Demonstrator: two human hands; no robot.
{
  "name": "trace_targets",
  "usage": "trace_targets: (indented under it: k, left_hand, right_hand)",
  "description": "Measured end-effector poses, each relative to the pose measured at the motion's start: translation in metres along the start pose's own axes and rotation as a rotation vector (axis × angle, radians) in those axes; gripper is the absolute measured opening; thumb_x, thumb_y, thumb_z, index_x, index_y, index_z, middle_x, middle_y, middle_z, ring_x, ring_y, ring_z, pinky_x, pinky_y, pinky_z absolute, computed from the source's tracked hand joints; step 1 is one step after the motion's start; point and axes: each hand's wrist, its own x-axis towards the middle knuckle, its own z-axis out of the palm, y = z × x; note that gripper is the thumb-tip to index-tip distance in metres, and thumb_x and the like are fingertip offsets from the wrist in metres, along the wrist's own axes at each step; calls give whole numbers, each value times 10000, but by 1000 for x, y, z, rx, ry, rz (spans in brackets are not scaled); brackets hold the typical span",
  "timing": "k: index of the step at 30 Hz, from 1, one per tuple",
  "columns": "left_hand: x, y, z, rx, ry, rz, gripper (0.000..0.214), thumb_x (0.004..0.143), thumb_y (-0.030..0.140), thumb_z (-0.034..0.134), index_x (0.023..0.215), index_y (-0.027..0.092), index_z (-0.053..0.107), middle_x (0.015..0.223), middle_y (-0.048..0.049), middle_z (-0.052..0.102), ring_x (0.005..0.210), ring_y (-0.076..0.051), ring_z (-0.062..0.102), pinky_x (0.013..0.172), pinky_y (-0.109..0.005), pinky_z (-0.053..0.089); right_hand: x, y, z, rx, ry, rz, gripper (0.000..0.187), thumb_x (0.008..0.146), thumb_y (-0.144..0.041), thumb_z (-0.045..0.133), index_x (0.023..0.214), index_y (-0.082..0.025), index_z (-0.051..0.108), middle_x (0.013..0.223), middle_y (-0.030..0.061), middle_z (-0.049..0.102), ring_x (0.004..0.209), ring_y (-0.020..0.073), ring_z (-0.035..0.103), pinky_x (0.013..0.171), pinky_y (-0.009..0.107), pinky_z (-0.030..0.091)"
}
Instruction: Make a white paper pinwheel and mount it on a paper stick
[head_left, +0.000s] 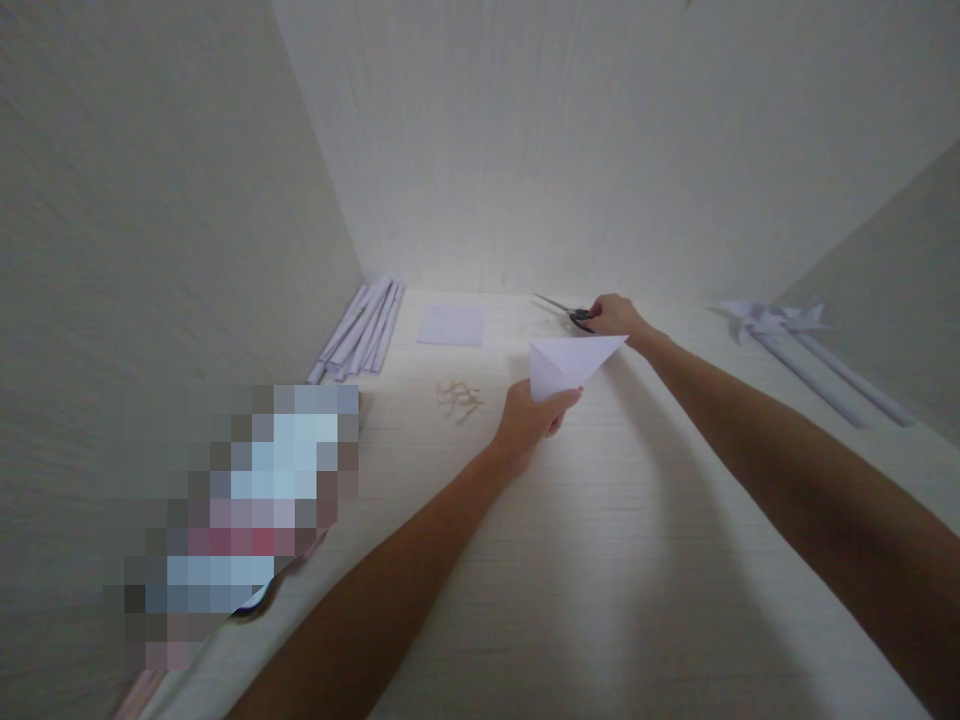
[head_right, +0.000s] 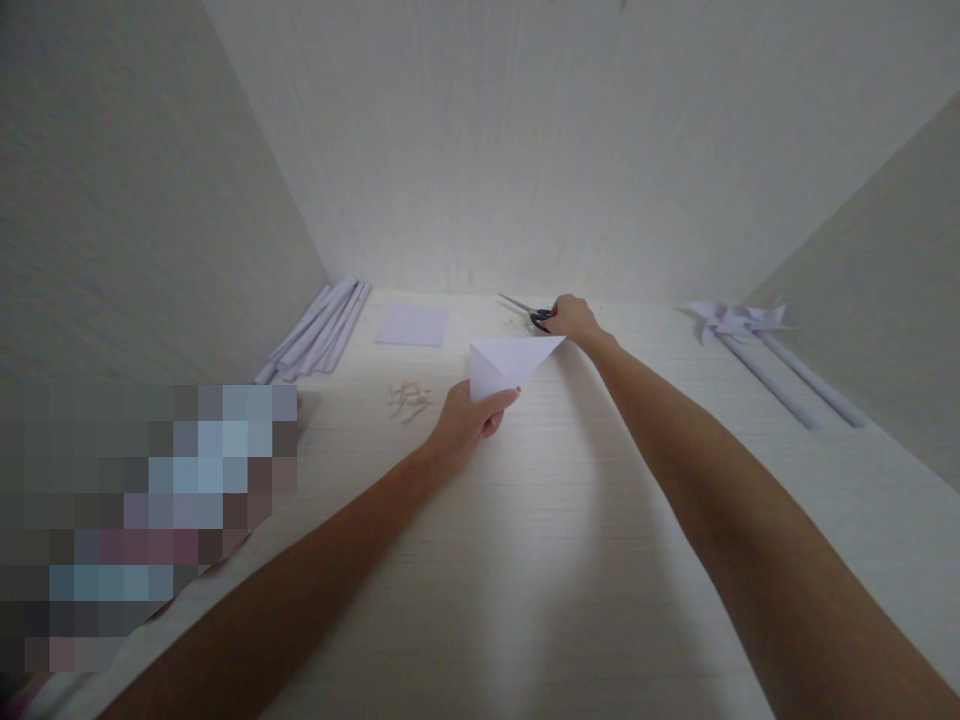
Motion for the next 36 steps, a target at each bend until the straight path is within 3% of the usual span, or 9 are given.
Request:
trace_targets:
  k: [8,15,25,36]
  left_hand:
    - [3,-4,-2,-40,31,29,320,610,318,623,462,157,390,344,83,326,310,-16,263,336,-193,170]
    - [3,-2,-1,-78,41,9,261,606,293,624,491,141,445,325,90,315,296,-13,244,337,-197,149]
    - [1,1,-2,-101,15,-20,158,636,249,573,698,107,599,328,100,323,301,-15,233,347,-197,138]
    - [0,1,-2,-75,3,-8,156,655,254,561,712,113,595,306,100,323,288,-17,223,337,-193,127]
  right_hand:
    - [5,4,7,-18,-12,26,309,669,-286,581,861,-55,655,841,166,647,786,235,596,609,258,442]
    - [1,-1,6,-48,-23,13,297,708,-271,541,878,-49,642,881,193,632,856,275,589,644,290,445]
    - [-5,-10,2,-127,-59,-66,415,718,-283,544,1075,-76,508,989,225,576,879,274,572,656,323,439]
    - [1,-10,7,-188,-80,-105,263,738,-191,495,935,-55,604,978,222,587,908,278,565,686,306,430]
